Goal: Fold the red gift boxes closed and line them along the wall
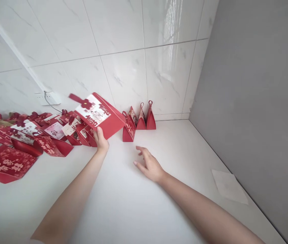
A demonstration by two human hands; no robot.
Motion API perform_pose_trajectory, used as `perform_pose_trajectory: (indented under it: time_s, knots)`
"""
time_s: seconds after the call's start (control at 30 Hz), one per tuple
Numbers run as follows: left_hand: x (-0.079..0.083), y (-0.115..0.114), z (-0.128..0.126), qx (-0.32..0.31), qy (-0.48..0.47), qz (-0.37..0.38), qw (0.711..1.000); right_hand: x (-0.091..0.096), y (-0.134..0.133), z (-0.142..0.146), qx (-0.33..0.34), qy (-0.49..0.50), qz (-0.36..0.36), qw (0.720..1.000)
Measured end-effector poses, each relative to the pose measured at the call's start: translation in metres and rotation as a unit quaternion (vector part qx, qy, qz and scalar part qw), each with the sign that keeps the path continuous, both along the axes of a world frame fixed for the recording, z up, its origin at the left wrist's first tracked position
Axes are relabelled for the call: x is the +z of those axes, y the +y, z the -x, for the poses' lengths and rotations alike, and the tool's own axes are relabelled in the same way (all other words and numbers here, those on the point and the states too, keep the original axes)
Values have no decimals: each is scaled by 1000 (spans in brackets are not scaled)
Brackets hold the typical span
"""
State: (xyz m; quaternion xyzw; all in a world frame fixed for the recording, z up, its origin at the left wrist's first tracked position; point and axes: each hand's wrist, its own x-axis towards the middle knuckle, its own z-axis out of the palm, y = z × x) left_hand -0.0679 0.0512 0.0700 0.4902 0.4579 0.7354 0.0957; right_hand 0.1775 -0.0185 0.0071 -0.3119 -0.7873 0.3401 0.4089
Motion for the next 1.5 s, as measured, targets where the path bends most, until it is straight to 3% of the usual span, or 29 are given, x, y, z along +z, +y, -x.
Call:
perform_pose_trajectory:
  time_s: [0.1, 0.23, 0.3, 0.43, 0.5, 0.6, 0.7, 0.87, 1.07, 1.2, 1.27, 1.4, 1.5]
  knots:
    - [-23, -24, -20, -156, 24, 73, 985, 3, 0, -1, -39, 127, 45, 990]
    - [-54, -37, -40, -302, 126, 168, 930, 4, 2, -4, -55, 172, 82, 980]
    - [-61, -35, -43, -311, 172, 188, 916, 4, 3, -5, -97, 182, 78, 975]
    - [-63, -31, -40, -236, 169, 168, 942, 4, 0, -5, -129, 162, 59, 976]
    - [-62, -34, -39, -302, 134, 164, 930, 3, -1, -4, -159, 161, 69, 972]
    - [-61, -39, -42, -429, 110, 152, 884, 0, 1, -4, -225, 171, 26, 959]
    - [-60, -38, -45, -405, 106, 169, 892, -4, 11, -7, -240, 159, -6, 958]
    - [-58, -29, -47, -337, 15, 215, 916, -10, 27, -10, -96, 146, 148, 973]
    - [-61, -20, -47, -395, -82, 265, 876, -8, 26, -10, -77, 188, 208, 957]
    - [-63, -17, -48, -386, -105, 285, 871, -5, 25, -11, -48, 173, 200, 963]
    - [-63, -18, -49, -387, -100, 279, 873, -4, 25, -12, -64, 152, 185, 969]
    - [-63, -19, -48, -364, -60, 283, 885, -2, 23, -13, -169, 76, 142, 972]
    - [-63, -19, -46, -367, -55, 283, 884, -1, 21, -10, -151, 132, 212, 956]
